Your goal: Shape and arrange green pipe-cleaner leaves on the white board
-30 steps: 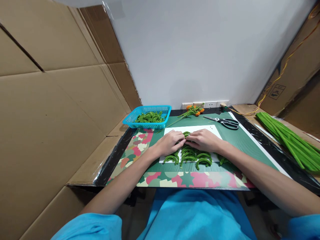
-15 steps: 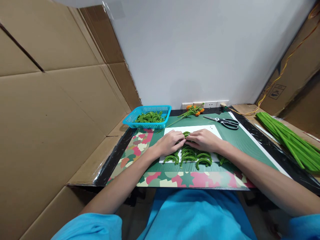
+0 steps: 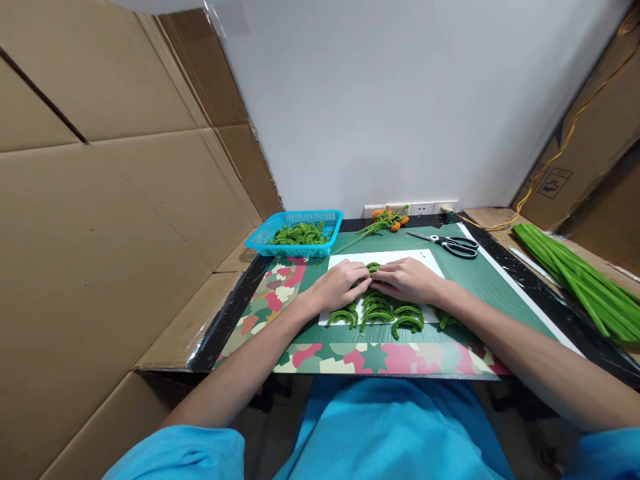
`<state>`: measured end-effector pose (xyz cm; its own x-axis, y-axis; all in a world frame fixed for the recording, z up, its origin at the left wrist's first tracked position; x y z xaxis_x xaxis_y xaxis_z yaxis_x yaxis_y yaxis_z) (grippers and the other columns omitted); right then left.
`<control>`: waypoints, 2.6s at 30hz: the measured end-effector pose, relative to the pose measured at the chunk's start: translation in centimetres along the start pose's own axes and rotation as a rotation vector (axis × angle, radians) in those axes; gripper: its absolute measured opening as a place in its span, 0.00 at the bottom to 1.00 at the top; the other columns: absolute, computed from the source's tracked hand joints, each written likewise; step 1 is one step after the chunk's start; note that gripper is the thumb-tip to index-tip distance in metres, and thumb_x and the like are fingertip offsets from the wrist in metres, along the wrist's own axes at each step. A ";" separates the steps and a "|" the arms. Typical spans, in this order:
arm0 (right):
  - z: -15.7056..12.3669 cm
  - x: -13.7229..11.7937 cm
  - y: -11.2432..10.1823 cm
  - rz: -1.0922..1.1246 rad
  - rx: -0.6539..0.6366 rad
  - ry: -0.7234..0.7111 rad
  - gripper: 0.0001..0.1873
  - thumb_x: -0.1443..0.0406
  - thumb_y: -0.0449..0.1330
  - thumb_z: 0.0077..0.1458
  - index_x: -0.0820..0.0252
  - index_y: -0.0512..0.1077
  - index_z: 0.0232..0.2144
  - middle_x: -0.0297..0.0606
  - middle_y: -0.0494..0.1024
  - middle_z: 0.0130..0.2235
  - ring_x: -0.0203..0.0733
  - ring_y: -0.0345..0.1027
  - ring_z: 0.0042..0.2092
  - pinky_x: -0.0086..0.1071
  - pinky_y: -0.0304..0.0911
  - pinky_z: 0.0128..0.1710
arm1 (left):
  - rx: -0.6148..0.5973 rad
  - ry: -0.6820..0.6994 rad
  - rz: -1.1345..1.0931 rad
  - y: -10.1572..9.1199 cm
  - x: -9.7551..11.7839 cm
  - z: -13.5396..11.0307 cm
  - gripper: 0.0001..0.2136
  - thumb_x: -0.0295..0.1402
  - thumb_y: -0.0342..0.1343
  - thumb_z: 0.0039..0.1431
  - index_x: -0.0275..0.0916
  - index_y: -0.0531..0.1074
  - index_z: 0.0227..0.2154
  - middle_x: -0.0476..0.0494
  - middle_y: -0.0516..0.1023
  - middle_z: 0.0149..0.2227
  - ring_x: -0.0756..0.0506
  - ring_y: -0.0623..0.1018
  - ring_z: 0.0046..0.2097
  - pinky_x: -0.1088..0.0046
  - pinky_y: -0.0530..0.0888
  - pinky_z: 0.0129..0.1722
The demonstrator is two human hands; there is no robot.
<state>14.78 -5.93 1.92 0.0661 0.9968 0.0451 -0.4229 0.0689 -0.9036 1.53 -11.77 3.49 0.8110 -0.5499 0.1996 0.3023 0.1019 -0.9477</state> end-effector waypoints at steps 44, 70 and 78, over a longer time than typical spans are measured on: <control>-0.1 -0.2 -0.1 0.004 0.016 -0.002 0.19 0.60 0.52 0.75 0.59 0.76 0.34 0.38 0.80 0.32 0.38 0.68 0.30 0.34 0.51 0.32 | -0.029 0.003 0.012 0.4 -0.1 0.0 0.16 0.37 0.45 0.76 0.38 0.73 0.34 0.42 0.75 0.35 0.43 0.75 0.39 0.64 0.69 0.45; -0.2 -0.2 0.0 0.016 -0.013 0.003 0.20 0.59 0.51 0.76 0.60 0.76 0.33 0.38 0.79 0.32 0.38 0.67 0.30 0.35 0.49 0.32 | -0.033 0.026 0.021 0.6 0.0 0.1 0.16 0.35 0.45 0.76 0.38 0.71 0.32 0.42 0.75 0.34 0.44 0.74 0.38 0.65 0.67 0.43; -0.2 -0.2 0.0 0.004 -0.035 0.018 0.21 0.59 0.51 0.76 0.61 0.77 0.34 0.39 0.80 0.33 0.39 0.68 0.31 0.35 0.49 0.32 | -0.035 0.031 0.032 0.7 0.0 0.1 0.16 0.35 0.45 0.76 0.38 0.71 0.32 0.43 0.75 0.34 0.44 0.74 0.38 0.65 0.68 0.44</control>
<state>14.94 -6.08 1.82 0.0807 0.9962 0.0341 -0.3912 0.0631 -0.9181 1.78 -11.56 2.85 0.8041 -0.5721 0.1619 0.2582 0.0908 -0.9618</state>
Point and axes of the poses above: each hand's wrist, its own z-axis towards the middle knuckle, its own y-axis out of the palm, x = y × z, the point moved 6 cm from there along z, towards the middle knuckle
